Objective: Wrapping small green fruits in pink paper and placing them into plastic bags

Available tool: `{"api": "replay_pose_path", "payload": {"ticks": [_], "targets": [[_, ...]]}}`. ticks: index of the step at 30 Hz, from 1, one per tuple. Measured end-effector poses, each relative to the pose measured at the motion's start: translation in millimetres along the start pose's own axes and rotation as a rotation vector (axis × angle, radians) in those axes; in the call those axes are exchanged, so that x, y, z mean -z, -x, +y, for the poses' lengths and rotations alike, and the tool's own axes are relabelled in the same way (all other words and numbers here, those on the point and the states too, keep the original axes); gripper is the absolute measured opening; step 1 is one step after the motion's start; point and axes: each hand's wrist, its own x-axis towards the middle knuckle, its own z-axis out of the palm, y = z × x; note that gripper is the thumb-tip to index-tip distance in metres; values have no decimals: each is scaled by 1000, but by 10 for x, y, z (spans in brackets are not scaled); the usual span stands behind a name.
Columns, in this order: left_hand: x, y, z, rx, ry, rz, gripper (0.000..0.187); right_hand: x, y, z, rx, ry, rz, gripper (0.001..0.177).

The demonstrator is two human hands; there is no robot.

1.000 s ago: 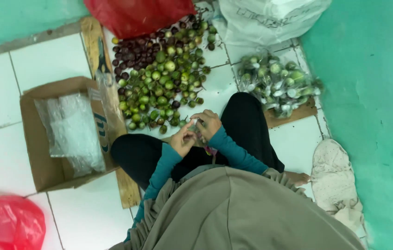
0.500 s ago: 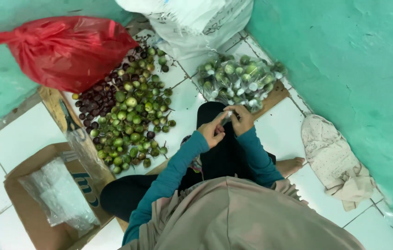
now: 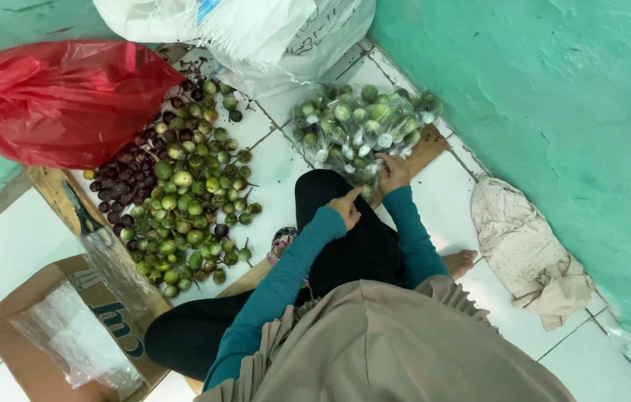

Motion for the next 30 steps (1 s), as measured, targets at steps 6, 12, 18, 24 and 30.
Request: {"api": "replay_pose_path", "payload": {"ticks": [6,12,18,24,30], "targets": [[-227,-212,-432,-31,82,85,71,39,117,-370,-30,-31,-8,34],[-232,-50,-549,-47,179,141,63,49,372,-645,2,11,81,34],[-385,232,-1194,-39,248,248,63,-82,537,-996,91,33,2,36],[-622,770,-2229,70,362,455,59,-1102,851,-1816,319,3,-340,30],[-66,2988,-2268,296,409,781,57,-2465,1715,-2804,652,11,-749,34]]}}
